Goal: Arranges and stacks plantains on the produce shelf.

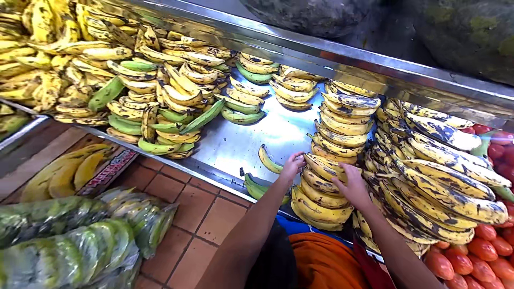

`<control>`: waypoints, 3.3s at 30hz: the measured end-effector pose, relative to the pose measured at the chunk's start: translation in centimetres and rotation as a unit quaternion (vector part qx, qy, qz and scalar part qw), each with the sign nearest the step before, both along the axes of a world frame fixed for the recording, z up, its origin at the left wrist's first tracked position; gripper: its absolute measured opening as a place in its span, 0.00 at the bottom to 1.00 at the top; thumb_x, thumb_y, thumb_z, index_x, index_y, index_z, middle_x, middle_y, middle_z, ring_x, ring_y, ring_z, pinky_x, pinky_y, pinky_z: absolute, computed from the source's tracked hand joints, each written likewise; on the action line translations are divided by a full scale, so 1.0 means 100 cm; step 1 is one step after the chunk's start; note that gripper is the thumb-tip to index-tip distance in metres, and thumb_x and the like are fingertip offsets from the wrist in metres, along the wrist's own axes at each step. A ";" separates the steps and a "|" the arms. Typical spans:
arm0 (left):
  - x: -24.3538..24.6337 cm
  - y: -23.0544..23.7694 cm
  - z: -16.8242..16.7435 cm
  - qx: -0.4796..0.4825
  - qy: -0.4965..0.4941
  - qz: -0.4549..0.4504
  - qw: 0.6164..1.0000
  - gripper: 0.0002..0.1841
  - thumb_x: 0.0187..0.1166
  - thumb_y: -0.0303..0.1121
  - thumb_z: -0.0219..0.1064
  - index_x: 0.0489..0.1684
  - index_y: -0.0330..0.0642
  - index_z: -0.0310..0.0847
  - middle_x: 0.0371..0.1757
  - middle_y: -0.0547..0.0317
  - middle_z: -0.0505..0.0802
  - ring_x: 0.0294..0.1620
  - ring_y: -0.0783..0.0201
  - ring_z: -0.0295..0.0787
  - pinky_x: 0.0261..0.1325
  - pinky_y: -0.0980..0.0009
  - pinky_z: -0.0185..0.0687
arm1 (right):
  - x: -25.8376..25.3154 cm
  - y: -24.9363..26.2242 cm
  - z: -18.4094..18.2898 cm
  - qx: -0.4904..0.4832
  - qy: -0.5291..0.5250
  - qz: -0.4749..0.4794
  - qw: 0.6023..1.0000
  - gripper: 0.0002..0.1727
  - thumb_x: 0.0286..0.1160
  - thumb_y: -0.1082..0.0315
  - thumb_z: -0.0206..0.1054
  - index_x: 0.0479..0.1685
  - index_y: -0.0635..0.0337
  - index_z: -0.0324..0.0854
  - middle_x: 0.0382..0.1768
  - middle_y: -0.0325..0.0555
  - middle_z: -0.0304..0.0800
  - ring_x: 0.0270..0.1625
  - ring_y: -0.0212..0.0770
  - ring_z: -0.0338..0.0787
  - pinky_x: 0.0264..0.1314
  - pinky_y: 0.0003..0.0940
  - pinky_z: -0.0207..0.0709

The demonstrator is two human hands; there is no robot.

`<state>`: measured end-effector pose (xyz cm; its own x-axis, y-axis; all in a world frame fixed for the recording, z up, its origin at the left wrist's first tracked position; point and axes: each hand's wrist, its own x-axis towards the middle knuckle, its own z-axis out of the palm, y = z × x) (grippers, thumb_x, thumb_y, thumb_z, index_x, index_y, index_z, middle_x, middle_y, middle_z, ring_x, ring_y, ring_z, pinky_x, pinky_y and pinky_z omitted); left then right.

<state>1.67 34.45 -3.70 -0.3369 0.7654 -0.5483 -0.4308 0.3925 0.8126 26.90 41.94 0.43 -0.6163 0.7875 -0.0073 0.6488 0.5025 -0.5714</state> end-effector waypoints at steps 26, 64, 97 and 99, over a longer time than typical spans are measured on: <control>-0.043 -0.187 -0.085 -0.154 -0.118 0.118 0.974 0.14 0.88 0.33 0.62 0.65 0.36 0.79 0.50 0.48 0.93 0.47 0.58 0.93 0.52 0.61 0.90 | -0.358 0.207 0.038 0.141 -0.221 0.149 0.953 0.46 0.64 0.52 0.82 0.79 0.73 0.70 0.79 0.76 0.69 0.83 0.74 0.67 0.84 0.71 0.59; -0.157 0.126 -0.046 -0.240 0.389 -0.019 0.889 0.75 0.50 0.71 0.82 0.95 0.33 0.36 0.87 0.20 0.60 0.83 0.23 0.63 0.76 0.30 0.69 | -0.040 -0.111 0.065 -0.649 0.561 -0.154 0.490 0.17 0.59 0.61 0.76 0.49 0.56 0.92 0.49 0.51 0.97 0.53 0.46 0.96 0.58 0.47 0.90; -0.091 -0.205 -0.002 0.143 -0.074 0.211 0.964 0.36 0.70 0.33 0.71 0.82 0.40 0.66 0.46 0.49 0.90 0.36 0.60 0.89 0.43 0.61 0.91 | -0.071 0.066 0.049 0.028 -0.212 0.016 0.977 0.25 0.63 0.56 0.80 0.63 0.48 0.89 0.55 0.53 0.94 0.58 0.61 0.92 0.57 0.71 0.81; -0.091 -0.219 -0.006 0.177 -0.108 0.240 0.949 0.35 0.71 0.37 0.72 0.81 0.43 0.67 0.45 0.53 0.89 0.35 0.61 0.90 0.42 0.61 0.93 | -0.059 0.067 0.051 0.037 -0.162 -0.026 0.986 0.27 0.66 0.53 0.80 0.66 0.51 0.87 0.58 0.55 0.93 0.60 0.61 0.91 0.60 0.71 0.80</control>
